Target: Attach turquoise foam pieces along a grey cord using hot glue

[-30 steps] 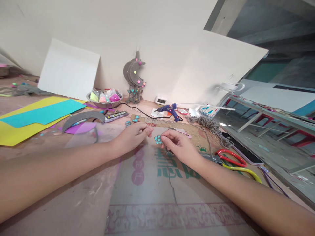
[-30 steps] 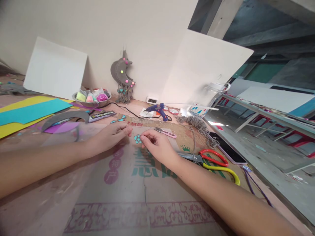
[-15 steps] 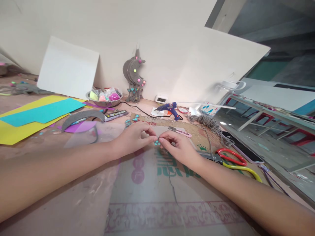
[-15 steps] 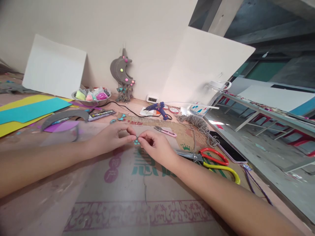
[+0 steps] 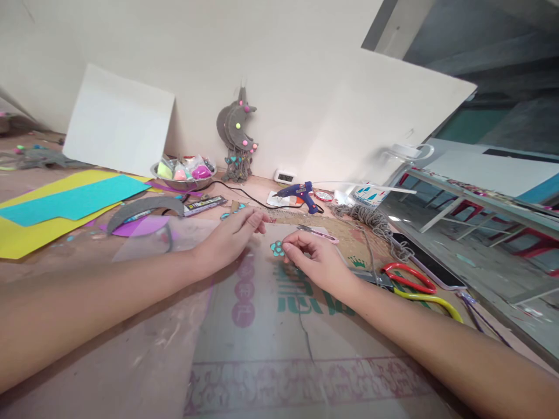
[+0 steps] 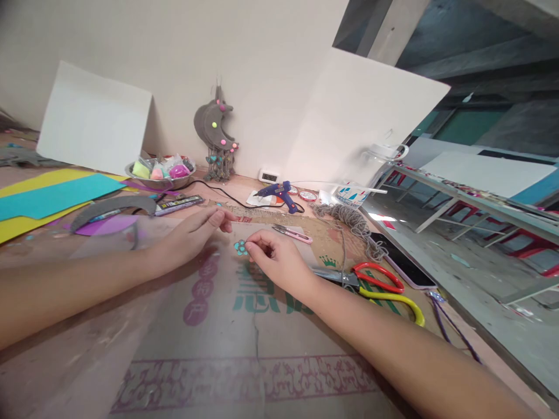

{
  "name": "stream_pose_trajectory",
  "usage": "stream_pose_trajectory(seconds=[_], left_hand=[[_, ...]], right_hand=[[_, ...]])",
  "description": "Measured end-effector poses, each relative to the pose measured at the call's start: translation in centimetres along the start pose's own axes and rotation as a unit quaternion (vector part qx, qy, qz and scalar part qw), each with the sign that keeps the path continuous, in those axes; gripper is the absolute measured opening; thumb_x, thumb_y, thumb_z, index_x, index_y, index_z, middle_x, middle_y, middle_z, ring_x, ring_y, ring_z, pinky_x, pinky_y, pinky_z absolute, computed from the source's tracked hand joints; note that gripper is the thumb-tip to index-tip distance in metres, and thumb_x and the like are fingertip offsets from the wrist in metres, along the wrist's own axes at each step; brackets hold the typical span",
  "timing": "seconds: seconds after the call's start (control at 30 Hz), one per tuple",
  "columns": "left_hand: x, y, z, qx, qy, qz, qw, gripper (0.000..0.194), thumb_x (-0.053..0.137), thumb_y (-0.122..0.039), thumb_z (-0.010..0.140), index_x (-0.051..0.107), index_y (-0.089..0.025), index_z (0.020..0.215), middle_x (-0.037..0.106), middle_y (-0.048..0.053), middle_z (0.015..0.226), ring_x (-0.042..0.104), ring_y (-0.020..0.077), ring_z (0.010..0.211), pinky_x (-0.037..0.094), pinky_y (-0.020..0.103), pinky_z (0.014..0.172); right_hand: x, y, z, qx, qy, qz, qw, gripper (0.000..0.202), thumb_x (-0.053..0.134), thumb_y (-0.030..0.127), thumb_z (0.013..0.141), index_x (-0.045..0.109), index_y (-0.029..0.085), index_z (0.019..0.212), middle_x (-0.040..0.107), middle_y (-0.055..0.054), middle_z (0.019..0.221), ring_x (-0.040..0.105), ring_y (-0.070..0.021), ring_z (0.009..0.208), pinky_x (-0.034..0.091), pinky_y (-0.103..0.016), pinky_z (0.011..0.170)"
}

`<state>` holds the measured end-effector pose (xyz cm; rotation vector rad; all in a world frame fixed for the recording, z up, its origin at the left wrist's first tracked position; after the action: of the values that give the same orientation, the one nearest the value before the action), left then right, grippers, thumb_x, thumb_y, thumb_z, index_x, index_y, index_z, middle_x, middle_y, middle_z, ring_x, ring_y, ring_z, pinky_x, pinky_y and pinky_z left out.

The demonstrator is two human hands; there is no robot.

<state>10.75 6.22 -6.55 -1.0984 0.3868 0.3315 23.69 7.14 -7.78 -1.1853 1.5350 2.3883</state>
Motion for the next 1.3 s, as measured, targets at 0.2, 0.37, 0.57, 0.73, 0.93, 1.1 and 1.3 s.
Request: stream_pose_trajectory(seconds=[0.2, 0.37, 0.57, 0.73, 0.93, 1.1, 1.3], left_hand=[[-1.1, 0.6, 0.4, -0.038, -0.037, 0.033, 0.998, 0.027, 0.033, -0.029, 0.09, 0.047, -0.018, 0.071, 0.052, 0.0, 0.071, 0.051, 0.0148, 0.074, 0.04, 0.025, 0.068], [-0.1, 0.4, 0.3, -0.031, 0.004, 0.043, 0.999, 0.03, 0.032, -0.031, 0.088, 0.051, -0.017, 0.07, 0.053, -0.001, 0.069, 0.052, 0.0145, 0.071, 0.039, 0.024, 0.063], [0.5, 0.9, -0.1, -0.065, 0.032, 0.03, 0.997, 0.028, 0.043, -0.04, 0.084, 0.058, -0.018, 0.075, 0.056, -0.001, 0.066, 0.051, 0.0129, 0.059, 0.037, 0.022, 0.05], [1.1, 1.2, -0.5, -0.091, 0.05, -0.02, 0.994, 0.024, 0.05, -0.04, 0.08, 0.059, -0.018, 0.083, 0.05, -0.003, 0.055, 0.042, 0.0101, 0.045, 0.03, 0.021, 0.042], [1.2, 0.7, -0.4, -0.065, 0.052, -0.016, 0.996, 0.024, 0.049, -0.04, 0.081, 0.057, -0.018, 0.078, 0.052, -0.003, 0.06, 0.046, 0.0107, 0.052, 0.034, 0.022, 0.048], [1.2, -0.3, -0.2, -0.013, 0.062, 0.041, 0.997, 0.034, 0.036, -0.033, 0.087, 0.051, -0.016, 0.06, 0.048, -0.002, 0.058, 0.047, 0.0119, 0.057, 0.036, 0.024, 0.055], [0.8, -0.6, -0.2, 0.019, 0.022, 0.047, 0.998, 0.017, 0.048, -0.027, 0.081, 0.06, -0.017, 0.086, 0.062, 0.003, 0.088, 0.056, 0.0149, 0.078, 0.045, 0.027, 0.071]], right_hand=[[-0.1, -0.1, -0.1, 0.005, -0.006, 0.001, 1.0, 0.02, 0.048, 0.035, 0.085, 0.057, 0.018, 0.079, 0.059, 0.0, 0.065, 0.047, -0.0098, 0.053, 0.039, -0.022, 0.05], [-0.1, 0.1, 0.0, 0.004, -0.008, -0.002, 1.0, 0.02, 0.048, 0.035, 0.084, 0.057, 0.018, 0.078, 0.059, 0.0, 0.065, 0.047, -0.0098, 0.053, 0.038, -0.022, 0.05], [-0.1, -0.1, 0.0, 0.002, -0.001, -0.005, 1.0, 0.02, 0.048, 0.035, 0.085, 0.057, 0.018, 0.08, 0.059, 0.0, 0.066, 0.048, -0.0099, 0.055, 0.039, -0.022, 0.052], [-0.1, 0.0, 0.0, 0.003, -0.003, -0.011, 1.0, 0.021, 0.048, 0.036, 0.085, 0.058, 0.018, 0.079, 0.06, 0.0, 0.066, 0.048, -0.01, 0.054, 0.038, -0.022, 0.051], [-0.1, 0.0, 0.0, 0.002, -0.001, -0.007, 1.0, 0.021, 0.048, 0.036, 0.085, 0.057, 0.019, 0.079, 0.059, 0.0, 0.066, 0.048, -0.0101, 0.054, 0.039, -0.022, 0.051], [-0.1, 0.0, 0.0, 0.001, -0.002, 0.002, 1.0, 0.02, 0.048, 0.035, 0.085, 0.056, 0.018, 0.079, 0.059, 0.0, 0.065, 0.048, -0.0096, 0.053, 0.039, -0.022, 0.051], [-0.1, 0.0, 0.0, 0.0, -0.001, -0.001, 1.0, 0.02, 0.047, 0.035, 0.085, 0.057, 0.018, 0.08, 0.059, 0.0, 0.066, 0.046, -0.0094, 0.054, 0.038, -0.022, 0.051]])
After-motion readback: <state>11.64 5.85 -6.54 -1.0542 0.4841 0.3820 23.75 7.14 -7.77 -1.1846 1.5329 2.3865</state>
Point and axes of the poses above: each hand's wrist, its own z-axis towards the middle knuckle, its own x-axis out of the palm, y = z × x, the point moved 10 cm from there along z, towards the middle knuckle
